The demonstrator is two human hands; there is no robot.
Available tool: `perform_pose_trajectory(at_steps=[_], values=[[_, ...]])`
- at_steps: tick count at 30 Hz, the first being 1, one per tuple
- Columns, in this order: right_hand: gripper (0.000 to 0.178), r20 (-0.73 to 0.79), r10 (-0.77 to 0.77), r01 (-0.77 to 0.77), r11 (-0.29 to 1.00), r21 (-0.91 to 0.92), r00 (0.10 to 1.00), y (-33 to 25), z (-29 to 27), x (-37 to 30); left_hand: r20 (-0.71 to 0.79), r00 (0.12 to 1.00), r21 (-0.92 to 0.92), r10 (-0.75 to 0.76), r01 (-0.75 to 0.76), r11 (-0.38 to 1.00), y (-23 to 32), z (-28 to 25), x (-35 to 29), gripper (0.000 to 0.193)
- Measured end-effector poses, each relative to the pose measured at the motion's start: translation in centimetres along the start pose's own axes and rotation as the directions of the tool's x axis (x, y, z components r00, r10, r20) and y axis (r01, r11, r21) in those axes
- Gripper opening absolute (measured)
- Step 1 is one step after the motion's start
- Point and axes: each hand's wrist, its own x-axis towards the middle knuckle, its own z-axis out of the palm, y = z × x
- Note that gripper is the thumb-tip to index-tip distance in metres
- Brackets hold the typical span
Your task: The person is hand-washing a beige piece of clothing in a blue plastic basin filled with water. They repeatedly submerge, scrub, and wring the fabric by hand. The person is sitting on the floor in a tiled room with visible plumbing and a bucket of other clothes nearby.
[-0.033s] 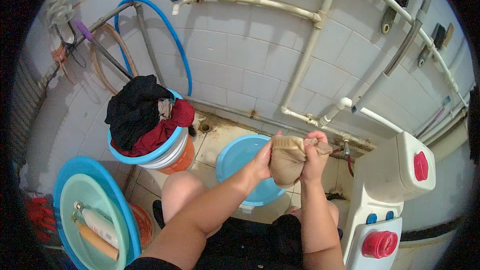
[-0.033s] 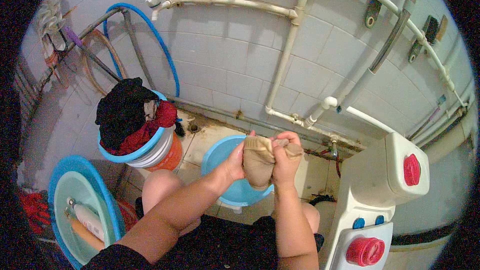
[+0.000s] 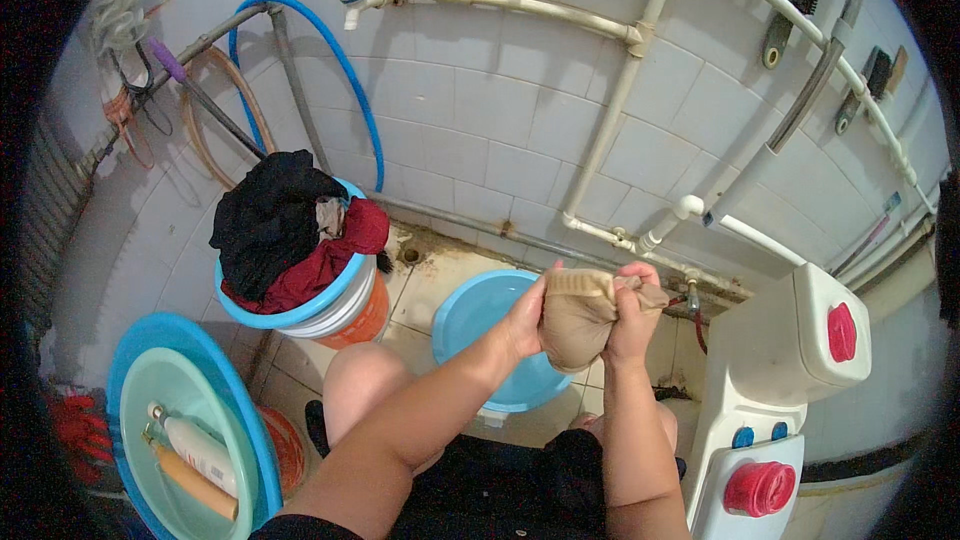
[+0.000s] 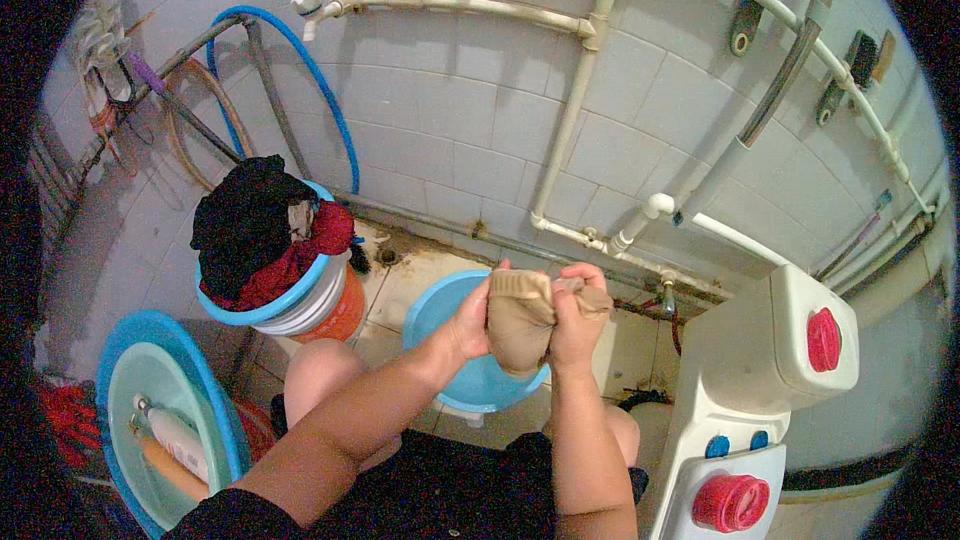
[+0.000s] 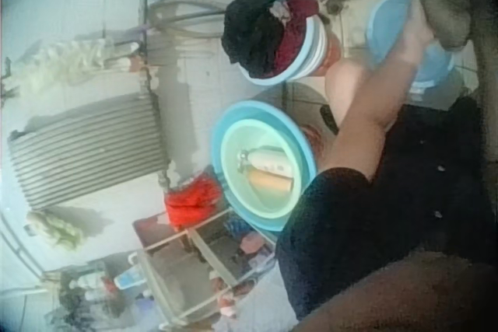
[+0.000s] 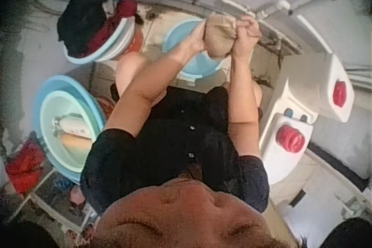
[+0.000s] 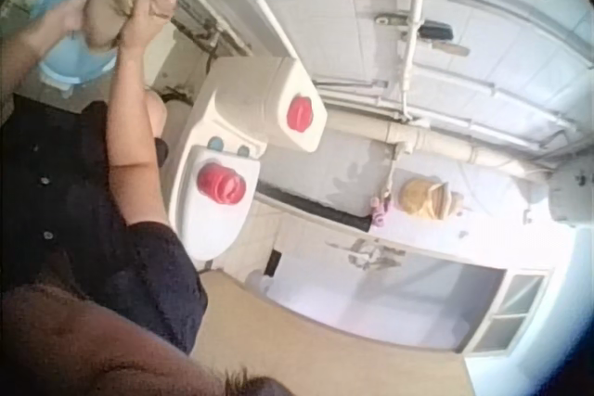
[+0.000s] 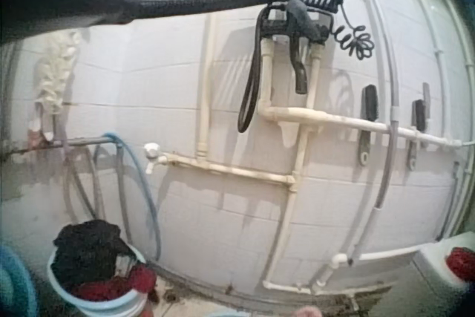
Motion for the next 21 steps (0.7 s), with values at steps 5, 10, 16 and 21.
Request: perform_pose_trajectory(at_steps=[5, 10, 16, 21], values=[[0.013, -0.110, -0.408, 0.311, 0.819, -0.482, 0.906, 1.7, -1.5, 1.1, -0.282, 0.902, 0.191, 0.327, -0.281, 0.940, 0.6, 1.7, -0.1, 0.049], [0.018, 0.245, -0.503, 0.544, 0.621, -0.565, 0.829, 2.3, 2.8, -2.8, -0.346, 0.696, 0.568, 0.629, -0.378, 0.731, 0.9, 1.7, 0.2, 0.036], [0.020, 0.658, -0.493, 0.821, 0.290, -0.492, 0.569, 3.0, 3.8, -5.0, -0.268, 0.904, 0.183, 0.335, -0.294, 0.938, 1.6, 0.3, -1.0, 0.037], [0.022, 0.252, -0.301, 0.363, 0.411, -0.836, 0.920, 4.4, 1.6, -1.3, -0.638, 0.664, 0.250, 0.390, -0.301, 0.920, -1.9, 3.7, -0.6, 0.036]])
